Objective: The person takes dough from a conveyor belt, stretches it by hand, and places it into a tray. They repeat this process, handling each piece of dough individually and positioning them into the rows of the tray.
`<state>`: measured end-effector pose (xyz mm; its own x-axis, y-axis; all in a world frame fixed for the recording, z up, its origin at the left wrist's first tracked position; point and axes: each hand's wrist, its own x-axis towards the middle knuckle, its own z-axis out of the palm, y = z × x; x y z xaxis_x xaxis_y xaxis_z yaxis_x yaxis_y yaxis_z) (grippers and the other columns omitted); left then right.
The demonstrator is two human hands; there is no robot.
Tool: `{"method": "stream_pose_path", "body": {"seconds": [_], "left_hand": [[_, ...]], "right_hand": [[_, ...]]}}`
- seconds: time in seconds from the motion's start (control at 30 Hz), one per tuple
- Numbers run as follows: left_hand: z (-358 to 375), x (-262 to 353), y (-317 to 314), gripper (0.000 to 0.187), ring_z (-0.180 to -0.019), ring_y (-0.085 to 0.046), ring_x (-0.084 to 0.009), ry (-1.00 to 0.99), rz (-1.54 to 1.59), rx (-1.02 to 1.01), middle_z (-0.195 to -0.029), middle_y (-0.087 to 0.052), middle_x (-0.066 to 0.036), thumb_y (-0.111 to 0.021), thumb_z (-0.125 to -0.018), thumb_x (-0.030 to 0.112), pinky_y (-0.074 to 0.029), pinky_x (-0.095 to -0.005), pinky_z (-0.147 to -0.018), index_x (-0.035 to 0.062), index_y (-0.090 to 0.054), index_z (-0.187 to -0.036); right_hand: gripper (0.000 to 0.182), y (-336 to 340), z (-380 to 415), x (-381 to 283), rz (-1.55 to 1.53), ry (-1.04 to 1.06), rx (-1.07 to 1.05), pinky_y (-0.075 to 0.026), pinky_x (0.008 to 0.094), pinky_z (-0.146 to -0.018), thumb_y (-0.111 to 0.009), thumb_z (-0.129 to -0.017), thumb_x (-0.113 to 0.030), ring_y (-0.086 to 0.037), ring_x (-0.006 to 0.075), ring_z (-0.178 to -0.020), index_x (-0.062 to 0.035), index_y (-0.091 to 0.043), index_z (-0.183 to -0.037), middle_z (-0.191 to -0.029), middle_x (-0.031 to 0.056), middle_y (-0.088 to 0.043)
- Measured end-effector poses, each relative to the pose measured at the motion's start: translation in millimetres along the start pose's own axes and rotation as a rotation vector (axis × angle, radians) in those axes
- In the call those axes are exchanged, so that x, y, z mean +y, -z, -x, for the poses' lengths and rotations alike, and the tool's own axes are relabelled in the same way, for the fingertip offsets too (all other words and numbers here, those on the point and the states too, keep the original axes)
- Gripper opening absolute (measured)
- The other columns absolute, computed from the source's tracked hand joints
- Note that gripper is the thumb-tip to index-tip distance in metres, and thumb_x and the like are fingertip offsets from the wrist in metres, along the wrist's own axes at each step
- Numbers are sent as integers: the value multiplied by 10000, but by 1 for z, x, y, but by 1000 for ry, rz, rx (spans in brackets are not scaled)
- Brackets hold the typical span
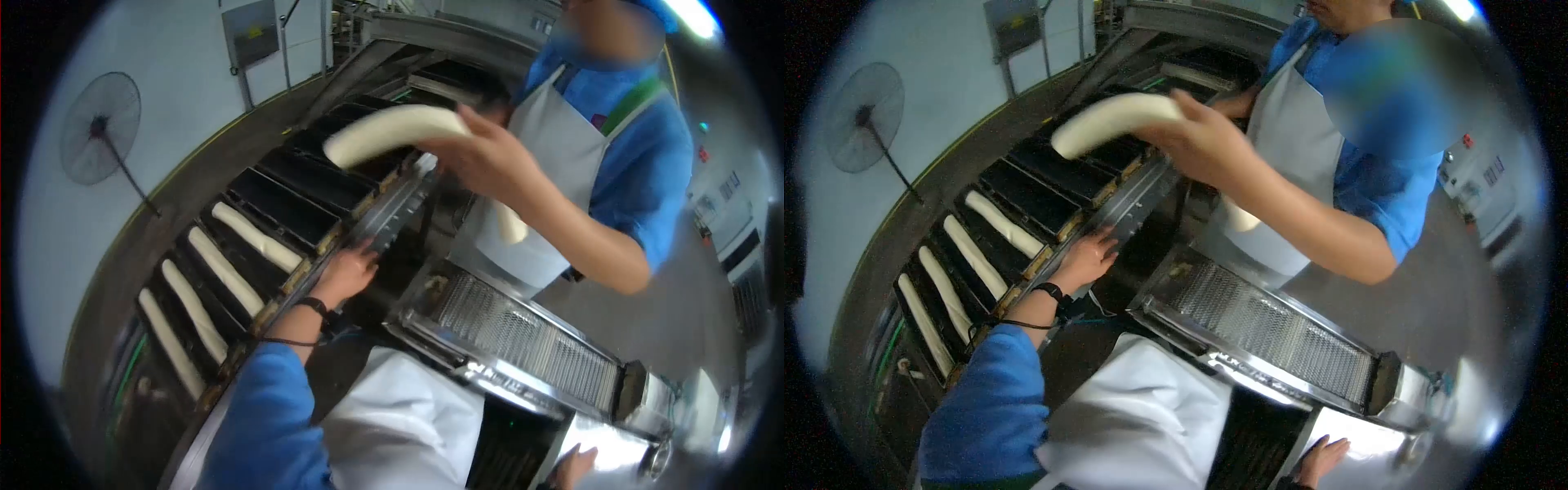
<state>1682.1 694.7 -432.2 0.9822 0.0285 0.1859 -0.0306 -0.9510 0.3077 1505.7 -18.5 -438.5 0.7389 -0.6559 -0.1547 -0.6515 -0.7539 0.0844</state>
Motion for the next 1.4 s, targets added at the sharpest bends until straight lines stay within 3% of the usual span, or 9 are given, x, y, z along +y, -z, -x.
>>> {"method": "stream_pose_path", "body": {"seconds": [0.13, 0.2, 0.3, 0.6, 0.8, 1.03, 1.17, 1.3, 1.4], "left_hand": [[-11, -24, -3, 325, -1189, -535, -342, -83, 79, 58, -1350, -531, -164, -598, -890, 244, -451, -418, -1000, 29, -657, -1126], [-13, -27, 0, 350, -1202, -528, -355, -9, 165, -61, -1415, -476, -150, -577, -922, 274, -437, -443, -1015, 42, -639, -1177], [-20, -44, -18, 325, -1202, -514, -354, -110, 143, 25, -1376, -501, -164, -592, -918, 275, -435, -436, -1010, 39, -648, -1133], [-55, -46, -15, 312, -1259, -482, -354, -125, 180, -38, -1354, -521, -188, -611, -890, 236, -400, -442, -1052, 27, -651, -1118], [-60, -32, -3, 327, -1251, -488, -358, -156, 116, -28, -1357, -516, -189, -640, -868, 219, -399, -431, -1053, -1, -667, -1108], [-44, -22, 10, 325, -1262, -466, -364, -120, 91, 9, -1367, -506, -186, -655, -856, 224, -390, -447, -1056, 15, -678, -1104], [-40, -14, 17, 317, -1253, -472, -368, -128, 77, 41, -1361, -511, -193, -660, -851, 228, -391, -451, -1052, 16, -684, -1087], [-34, -12, 13, 310, -1255, -470, -372, -140, 59, 52, -1360, -510, -206, -660, -850, 225, -396, -457, -1045, 8, -687, -1070], [-28, -7, 16, 315, -1275, -453, -377, -163, 61, 9, -1369, -501, -214, -656, -856, 222, -384, -457, -1056, -1, -682, -1077]], "right_hand": [[804, -14, 8, -5, 57, -4, 73, -135, 465, -1180, -267, -1006, -552, -171, 413, -1441, 104, -210, -1468, -1545, 284, -202], [818, -13, 10, -7, 83, -37, 72, -137, 465, -1179, -252, -1003, -569, -179, 412, -1439, 103, -211, -1468, -1543, 284, -210], [812, 1, 24, -23, 97, -53, 75, -140, 465, -1178, -254, -1005, -564, -191, 403, -1438, 102, -214, -1468, -1536, 284, -227], [689, 52, 48, -86, 162, -113, -62, -111, 452, -1193, -289, -1024, -411, -137, 366, -1463, 95, -180, -1479, -1556, 280, -166], [696, 34, 20, -87, 62, -149, 24, -95, 454, -1197, -342, -1002, -385, -134, 353, -1469, 94, -182, -1481, -1559, 274, -175], [693, 20, -34, -127, -274, 23, 225, -121, 470, -1190, -428, -975, -344, -169, 380, -1455, 84, -208, -1474, -1546, 269, -217], [698, 11, -64, -158, -202, 197, 361, -128, 462, -1203, -507, -890, -175, -178, 369, -1455, 54, -220, -1484, -1553, 261, -203], [781, 0, -90, -175, -197, 235, 445, -116, 456, -1206, -461, -754, -31, -170, 362, -1463, 3, -233, -1501, -1577, 208, -193], [704, 24, -80, -184, -161, 300, 358, -166, 508, -1182, -429, -775, 15, -208, 342, -1459, -19, -316, -1469, -1539, 183, -308]]}}
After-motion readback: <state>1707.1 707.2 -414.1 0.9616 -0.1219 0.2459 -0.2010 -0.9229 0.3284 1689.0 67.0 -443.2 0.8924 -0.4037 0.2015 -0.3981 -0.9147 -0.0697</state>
